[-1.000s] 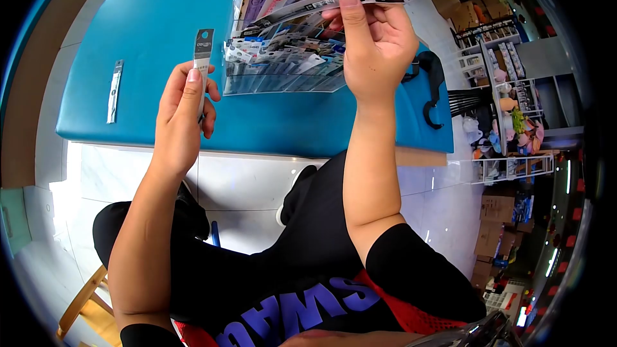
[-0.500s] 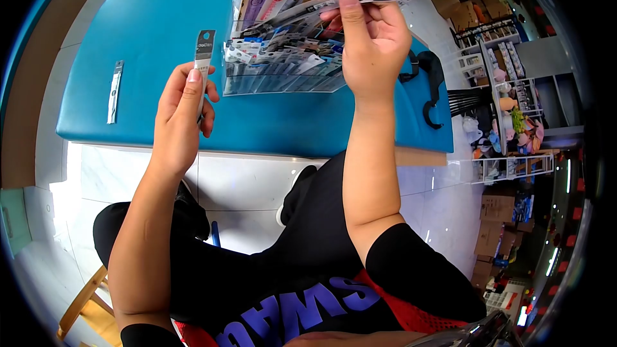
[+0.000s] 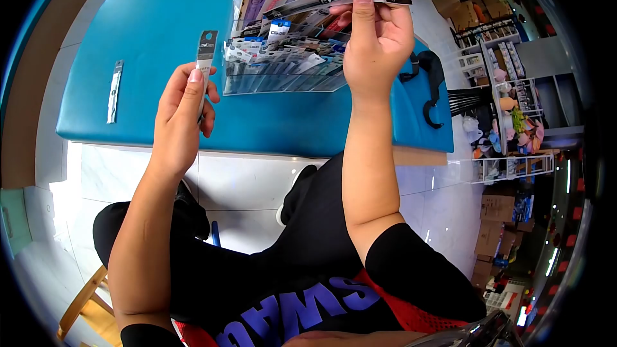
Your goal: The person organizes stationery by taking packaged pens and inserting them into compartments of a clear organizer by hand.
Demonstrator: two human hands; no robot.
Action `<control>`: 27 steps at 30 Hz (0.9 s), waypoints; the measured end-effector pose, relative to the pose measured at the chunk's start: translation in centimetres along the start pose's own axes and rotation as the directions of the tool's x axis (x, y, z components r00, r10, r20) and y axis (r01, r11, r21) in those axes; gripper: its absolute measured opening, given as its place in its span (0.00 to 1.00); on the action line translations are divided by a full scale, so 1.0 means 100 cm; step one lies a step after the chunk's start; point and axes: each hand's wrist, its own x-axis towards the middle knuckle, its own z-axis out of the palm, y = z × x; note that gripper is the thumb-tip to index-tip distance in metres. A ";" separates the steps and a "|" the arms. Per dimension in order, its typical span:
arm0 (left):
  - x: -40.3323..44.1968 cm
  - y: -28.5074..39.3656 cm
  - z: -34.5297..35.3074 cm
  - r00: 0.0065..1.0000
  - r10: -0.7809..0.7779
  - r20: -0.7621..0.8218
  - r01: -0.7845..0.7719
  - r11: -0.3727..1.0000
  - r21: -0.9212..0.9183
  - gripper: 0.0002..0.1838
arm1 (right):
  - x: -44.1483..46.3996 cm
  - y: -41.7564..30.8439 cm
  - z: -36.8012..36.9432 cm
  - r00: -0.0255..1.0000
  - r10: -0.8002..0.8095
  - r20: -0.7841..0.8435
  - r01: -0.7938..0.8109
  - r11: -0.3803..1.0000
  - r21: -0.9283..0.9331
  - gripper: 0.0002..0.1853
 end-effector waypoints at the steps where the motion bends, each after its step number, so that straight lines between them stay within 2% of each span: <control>1: 0.000 0.000 0.000 1.000 -0.001 0.001 0.001 1.000 0.001 0.23 | 0.001 0.000 0.000 1.000 -0.003 -0.009 0.003 1.000 -0.005 0.11; 4: 0.000 0.001 0.000 1.000 -0.006 -0.002 0.006 1.000 0.010 0.23 | 0.000 0.002 -0.002 1.000 0.020 -0.013 -0.021 0.998 -0.059 0.11; 7: 0.000 0.001 -0.001 1.000 -0.005 0.002 0.005 1.000 0.006 0.23 | 0.002 0.002 -0.003 0.998 0.054 -0.038 -0.055 0.998 -0.028 0.11; 10: 0.000 0.000 -0.001 1.000 -0.003 0.005 0.003 1.000 0.005 0.23 | 0.003 0.006 -0.006 0.998 0.022 -0.054 -0.025 0.998 -0.050 0.11; 16: 0.000 0.000 -0.001 1.000 -0.013 0.007 0.013 1.000 0.009 0.23 | 0.001 0.008 -0.006 0.993 0.105 -0.056 -0.109 0.992 -0.059 0.10; 22: 0.000 -0.001 -0.002 1.000 -0.019 0.013 0.019 1.000 0.005 0.23 | 0.002 0.011 -0.009 0.987 0.095 -0.127 -0.110 0.987 -0.119 0.10; 27: 0.000 -0.001 -0.001 1.000 -0.023 0.007 0.023 1.000 0.004 0.22 | 0.002 0.008 -0.009 0.993 0.103 -0.059 -0.106 0.993 -0.050 0.10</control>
